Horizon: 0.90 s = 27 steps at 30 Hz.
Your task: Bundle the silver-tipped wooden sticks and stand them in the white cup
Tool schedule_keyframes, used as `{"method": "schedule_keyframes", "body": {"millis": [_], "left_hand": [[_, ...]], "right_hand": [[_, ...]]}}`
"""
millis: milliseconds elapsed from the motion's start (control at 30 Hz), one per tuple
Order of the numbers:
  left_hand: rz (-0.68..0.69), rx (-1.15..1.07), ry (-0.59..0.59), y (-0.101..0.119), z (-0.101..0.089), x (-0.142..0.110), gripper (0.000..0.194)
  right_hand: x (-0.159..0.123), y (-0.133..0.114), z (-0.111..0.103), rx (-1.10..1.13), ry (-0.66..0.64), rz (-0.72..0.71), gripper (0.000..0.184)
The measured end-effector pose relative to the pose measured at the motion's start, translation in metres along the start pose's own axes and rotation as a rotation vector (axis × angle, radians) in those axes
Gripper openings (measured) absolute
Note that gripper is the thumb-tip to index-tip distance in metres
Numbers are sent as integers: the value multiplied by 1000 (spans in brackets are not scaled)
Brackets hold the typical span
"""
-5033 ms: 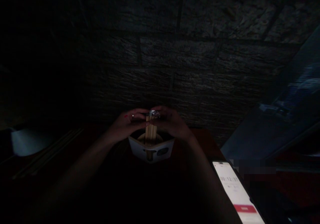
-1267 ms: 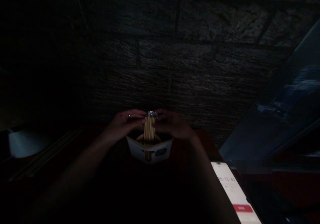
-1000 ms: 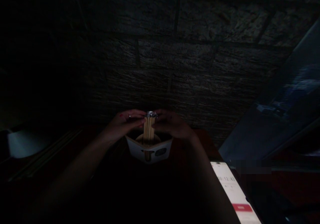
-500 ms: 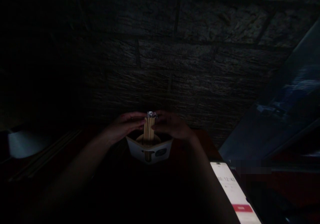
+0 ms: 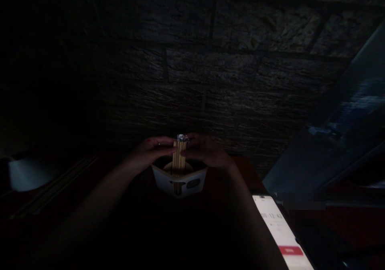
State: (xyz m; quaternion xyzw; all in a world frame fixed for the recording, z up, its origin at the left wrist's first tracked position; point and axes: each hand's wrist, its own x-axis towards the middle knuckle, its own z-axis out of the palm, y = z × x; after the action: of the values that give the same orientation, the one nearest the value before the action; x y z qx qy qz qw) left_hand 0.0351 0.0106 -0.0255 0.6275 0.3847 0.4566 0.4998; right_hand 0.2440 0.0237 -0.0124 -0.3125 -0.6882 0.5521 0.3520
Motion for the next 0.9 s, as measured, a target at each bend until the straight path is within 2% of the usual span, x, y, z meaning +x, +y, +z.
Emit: {"method": "schedule_keyframes", "body": {"millis": [333,500,700,900], "left_hand": [[37,91,23,-1,1,0,23],[1,65,15,-1,0,0,25],[5,68,-35,0,0,0,20],[30,125,-20,0,-1,0,23]], "right_hand": [[2,2,3,-92,26,-45,42],[2,3,2,-91,26,-20,45],[2,2,0,-78,2,-3,45],[3,0,5,-70,-51,4,42]]}}
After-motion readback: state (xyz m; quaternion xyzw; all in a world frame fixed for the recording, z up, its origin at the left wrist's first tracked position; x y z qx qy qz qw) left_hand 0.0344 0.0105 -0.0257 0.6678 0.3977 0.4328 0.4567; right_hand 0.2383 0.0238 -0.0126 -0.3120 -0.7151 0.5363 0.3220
